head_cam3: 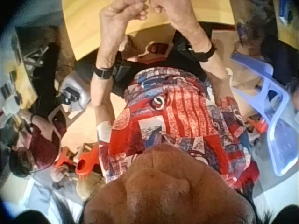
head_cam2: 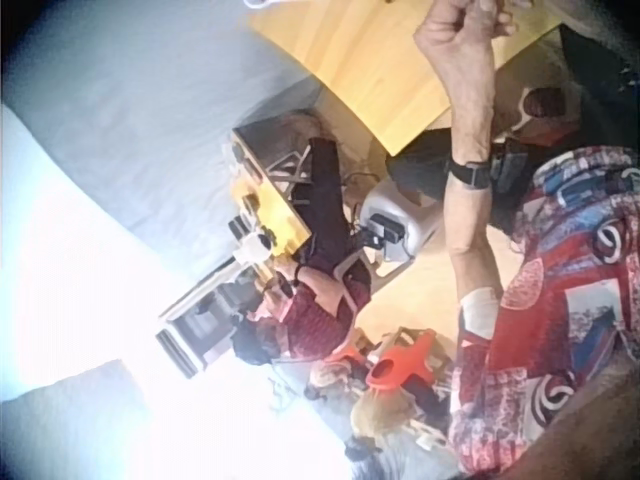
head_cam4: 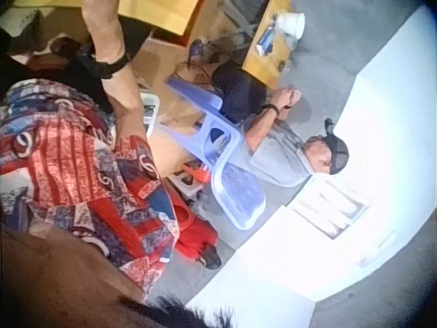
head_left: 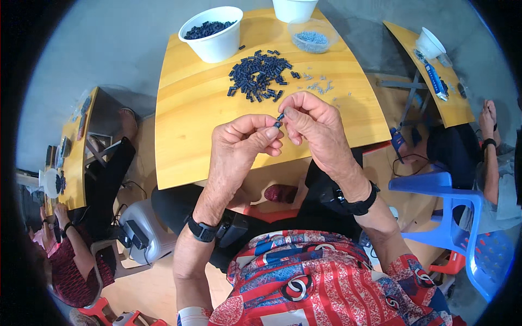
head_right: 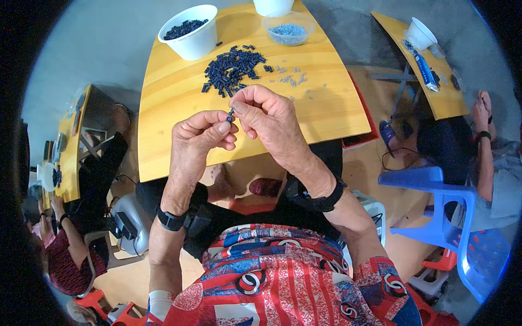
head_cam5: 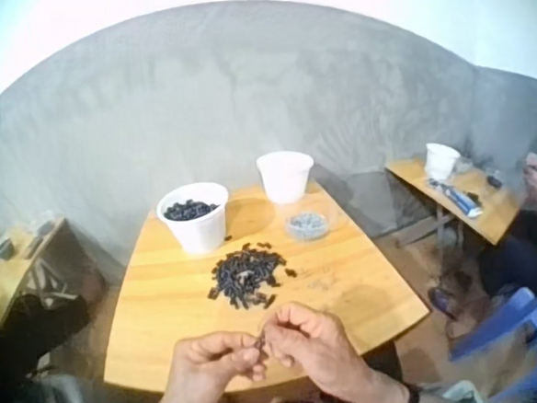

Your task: Assembling small blue plastic components by hand.

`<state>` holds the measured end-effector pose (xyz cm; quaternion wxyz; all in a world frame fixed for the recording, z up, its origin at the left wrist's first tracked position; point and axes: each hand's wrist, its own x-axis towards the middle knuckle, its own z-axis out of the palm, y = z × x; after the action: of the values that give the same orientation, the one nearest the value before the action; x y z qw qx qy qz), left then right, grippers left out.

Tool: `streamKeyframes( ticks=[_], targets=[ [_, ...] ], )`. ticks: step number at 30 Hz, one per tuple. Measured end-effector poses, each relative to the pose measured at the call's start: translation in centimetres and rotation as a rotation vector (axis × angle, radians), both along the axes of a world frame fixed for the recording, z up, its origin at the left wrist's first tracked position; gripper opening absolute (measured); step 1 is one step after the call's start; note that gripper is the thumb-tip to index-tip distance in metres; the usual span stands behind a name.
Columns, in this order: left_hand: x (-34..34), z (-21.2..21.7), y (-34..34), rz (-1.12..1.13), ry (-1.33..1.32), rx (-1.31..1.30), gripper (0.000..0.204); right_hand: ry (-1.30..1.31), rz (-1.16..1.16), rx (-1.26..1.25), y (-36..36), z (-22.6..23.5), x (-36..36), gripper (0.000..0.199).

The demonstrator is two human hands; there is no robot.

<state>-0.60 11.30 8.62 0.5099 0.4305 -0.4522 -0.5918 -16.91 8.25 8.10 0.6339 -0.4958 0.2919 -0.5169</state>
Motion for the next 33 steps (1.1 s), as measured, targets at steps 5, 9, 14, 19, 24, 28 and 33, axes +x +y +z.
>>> streamKeyframes(
  ticks=[5,9,14,19,24,28,33],
  targets=[
    [-0.5,0.9,0.3,0.011,-0.007,-0.012,0.012,0.159,-0.078,-0.195,0.5,0.9,-0.5,0.008],
    [-0.6,0.8,0.1,0.01,0.002,-0.025,0.012,0.22,-0.139,-0.249,0.5,1.0,-0.4,0.007],
    [-0.4,0.2,-0.3,-0.011,0.044,-0.066,0.012,0.444,-0.322,-0.524,0.5,0.8,0.3,0.005],
    [0.5,0.0,-1.0,-0.052,0.098,-0.051,0.013,0.529,-0.355,-0.605,0.0,1.2,0.9,0.004],
    [1.1,-0.1,-1.6,-0.075,0.165,-0.034,0.012,0.493,-0.326,-0.532,-0.5,1.3,1.7,0.003],
    [1.5,-0.4,-2.0,-0.086,0.251,-0.003,0.012,0.495,-0.382,-0.625,-0.6,1.4,2.4,0.003],
    [2.2,-0.2,-2.4,-0.104,0.309,-0.013,0.013,0.497,-0.416,-0.671,-1.0,1.6,3.4,0.004]
  ],
)
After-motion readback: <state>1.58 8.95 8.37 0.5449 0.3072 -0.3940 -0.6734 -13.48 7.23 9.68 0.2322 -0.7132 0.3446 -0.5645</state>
